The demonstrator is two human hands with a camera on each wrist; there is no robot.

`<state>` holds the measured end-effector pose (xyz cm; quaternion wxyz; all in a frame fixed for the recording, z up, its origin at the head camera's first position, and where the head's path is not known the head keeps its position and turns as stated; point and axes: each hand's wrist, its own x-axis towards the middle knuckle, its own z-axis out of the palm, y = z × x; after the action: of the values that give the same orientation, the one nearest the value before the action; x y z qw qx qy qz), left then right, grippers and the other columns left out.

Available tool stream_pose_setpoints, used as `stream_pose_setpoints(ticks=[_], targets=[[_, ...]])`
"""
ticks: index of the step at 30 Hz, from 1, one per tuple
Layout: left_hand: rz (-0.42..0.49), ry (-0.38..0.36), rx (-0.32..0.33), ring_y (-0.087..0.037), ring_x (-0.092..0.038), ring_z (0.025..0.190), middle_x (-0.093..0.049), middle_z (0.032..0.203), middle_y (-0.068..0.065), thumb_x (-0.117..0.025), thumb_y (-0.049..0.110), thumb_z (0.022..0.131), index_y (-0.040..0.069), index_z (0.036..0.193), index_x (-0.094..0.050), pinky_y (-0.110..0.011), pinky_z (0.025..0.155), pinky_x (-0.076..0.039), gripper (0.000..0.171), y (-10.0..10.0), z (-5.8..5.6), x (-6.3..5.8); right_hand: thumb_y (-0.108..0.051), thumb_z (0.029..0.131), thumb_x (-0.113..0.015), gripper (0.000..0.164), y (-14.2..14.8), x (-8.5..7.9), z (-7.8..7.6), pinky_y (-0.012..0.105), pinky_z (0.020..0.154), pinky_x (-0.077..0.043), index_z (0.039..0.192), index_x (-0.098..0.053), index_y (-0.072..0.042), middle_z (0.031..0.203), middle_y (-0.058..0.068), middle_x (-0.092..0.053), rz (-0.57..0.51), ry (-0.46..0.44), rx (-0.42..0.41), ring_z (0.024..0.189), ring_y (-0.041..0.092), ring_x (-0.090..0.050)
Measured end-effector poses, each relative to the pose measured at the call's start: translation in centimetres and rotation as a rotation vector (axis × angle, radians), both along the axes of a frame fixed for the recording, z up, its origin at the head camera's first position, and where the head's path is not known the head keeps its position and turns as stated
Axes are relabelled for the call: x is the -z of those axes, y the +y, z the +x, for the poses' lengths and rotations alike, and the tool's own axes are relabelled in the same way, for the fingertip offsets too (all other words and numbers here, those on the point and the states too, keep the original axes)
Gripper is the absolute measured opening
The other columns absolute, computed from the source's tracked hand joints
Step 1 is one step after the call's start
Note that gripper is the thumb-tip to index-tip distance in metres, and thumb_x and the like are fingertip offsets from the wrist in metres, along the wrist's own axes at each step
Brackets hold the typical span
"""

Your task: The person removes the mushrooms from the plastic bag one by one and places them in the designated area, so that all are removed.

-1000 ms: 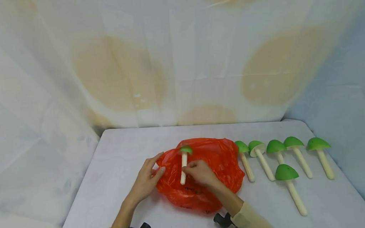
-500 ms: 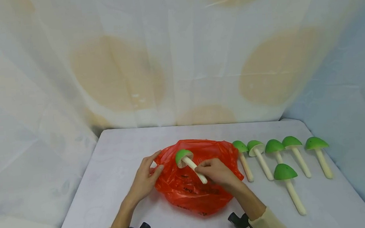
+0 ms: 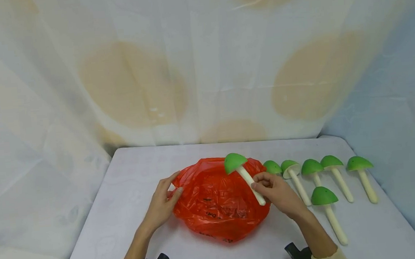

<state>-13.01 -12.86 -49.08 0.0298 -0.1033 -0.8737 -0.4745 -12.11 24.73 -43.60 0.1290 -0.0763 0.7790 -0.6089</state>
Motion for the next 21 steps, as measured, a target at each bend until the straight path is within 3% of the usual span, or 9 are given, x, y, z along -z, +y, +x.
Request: stream_pose_setpoints(ticks=[5,13,18,21], targets=[[-0.003,0.003,-0.007,-0.026,-0.059,0.104,-0.049,0.136,-0.006,-0.063,0.033,0.1,0.034,0.153,-0.041,-0.034,0.081,-0.057,0.057,-0.1,-0.2,0.7,-0.027,0.097,-0.069,0.031,3.5,-0.1,0.9,0.028,0.059,-0.053,0.114,-0.061,-0.002,0.092,0.013,-0.061,0.108,0.157,0.103,0.072,0.017,-0.058],[-0.005,0.01,-0.022,-0.027,-0.056,0.116,-0.048,0.138,-0.005,-0.063,0.03,0.101,0.033,0.153,-0.042,-0.044,0.087,-0.057,0.056,-0.1,0.0,0.4,-0.017,0.095,-0.071,0.019,8.8,-0.6,2.8,0.019,0.059,-0.049,0.107,-0.065,-0.004,0.085,0.005,-0.066,0.436,0.483,0.288,0.069,0.007,-0.058],[-0.004,0.006,-0.022,-0.026,-0.056,0.114,-0.048,0.138,-0.005,-0.063,0.03,0.101,0.035,0.152,-0.042,-0.043,0.086,-0.057,0.056,0.1,0.0,0.4,-0.018,0.093,-0.072,0.019,13.3,0.0,3.8,0.017,0.053,-0.042,0.106,-0.066,-0.006,0.08,0.002,-0.065,0.614,0.543,0.409,0.063,0.001,-0.052],[-0.007,0.009,-0.022,-0.026,-0.056,0.112,-0.047,0.138,-0.005,-0.063,0.03,0.101,0.035,0.152,-0.042,-0.041,0.085,-0.057,0.056,0.2,0.0,0.4,-0.02,0.094,-0.07,0.021,16.5,0.7,4.5,0.018,0.05,-0.039,0.108,-0.065,-0.006,0.078,-0.004,-0.063,0.67,0.514,0.461,0.061,-0.001,-0.049]])
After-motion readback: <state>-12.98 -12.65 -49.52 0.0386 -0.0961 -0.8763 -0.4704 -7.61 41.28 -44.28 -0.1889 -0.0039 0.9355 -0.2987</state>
